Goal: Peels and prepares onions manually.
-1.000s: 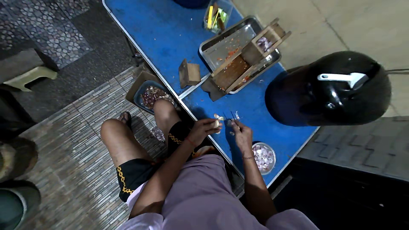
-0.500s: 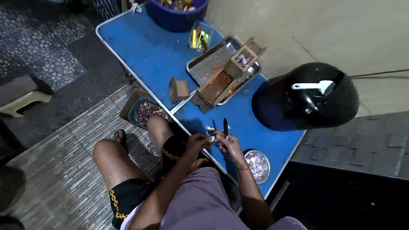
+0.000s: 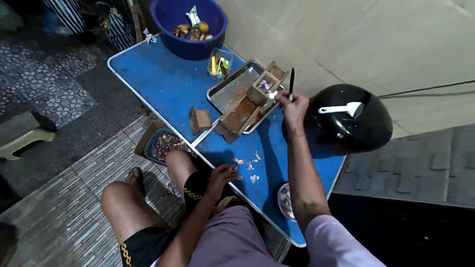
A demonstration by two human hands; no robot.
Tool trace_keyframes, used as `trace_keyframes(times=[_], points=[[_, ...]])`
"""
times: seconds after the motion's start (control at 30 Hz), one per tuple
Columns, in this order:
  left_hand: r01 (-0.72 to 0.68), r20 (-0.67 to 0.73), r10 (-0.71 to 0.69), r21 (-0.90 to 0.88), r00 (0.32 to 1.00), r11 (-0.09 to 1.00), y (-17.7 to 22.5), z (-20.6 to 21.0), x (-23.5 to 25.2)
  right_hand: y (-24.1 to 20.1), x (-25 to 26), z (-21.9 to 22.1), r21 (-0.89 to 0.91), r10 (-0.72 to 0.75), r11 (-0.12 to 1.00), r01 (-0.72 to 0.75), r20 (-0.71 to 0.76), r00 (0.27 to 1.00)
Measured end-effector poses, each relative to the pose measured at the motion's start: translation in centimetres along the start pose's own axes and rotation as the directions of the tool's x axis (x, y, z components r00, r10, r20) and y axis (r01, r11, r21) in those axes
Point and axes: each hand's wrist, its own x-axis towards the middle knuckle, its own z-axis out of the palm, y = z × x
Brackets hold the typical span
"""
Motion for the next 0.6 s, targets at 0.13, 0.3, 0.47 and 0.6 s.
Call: trace_keyframes(times=[0.13, 0.3, 0.47, 0.6], points=[[0.002, -0.01, -0.001, 0.037, 1.0, 0.999, 0.3, -0.3, -0.2, -0.1, 5.6, 1.1, -0.2, 0.102, 0.975, -0.098, 0.012, 0.995], [0.02, -0.091, -0.017, 0.034, 0.996, 0.999, 0.9, -1.0, 0.0, 0.4, 1.8, 0.3, -0.132, 0.087, 0.988, -0.084, 0.014, 0.996], [0.044, -0.161, -0.039, 0.03, 0.986, 0.999, 0.5, -1.8, 0.4, 2.0, -11.5, -0.1, -0.121, 0.158, 0.984, -0.129, 0.281, 0.946], [0.05, -0.139, -0.045, 0.03, 0.989, 0.998, -0.2, -2.3, 0.7, 4.3, -17.7, 1.2, -0.207, 0.279, 0.955, -0.213, 0.383, 0.881]])
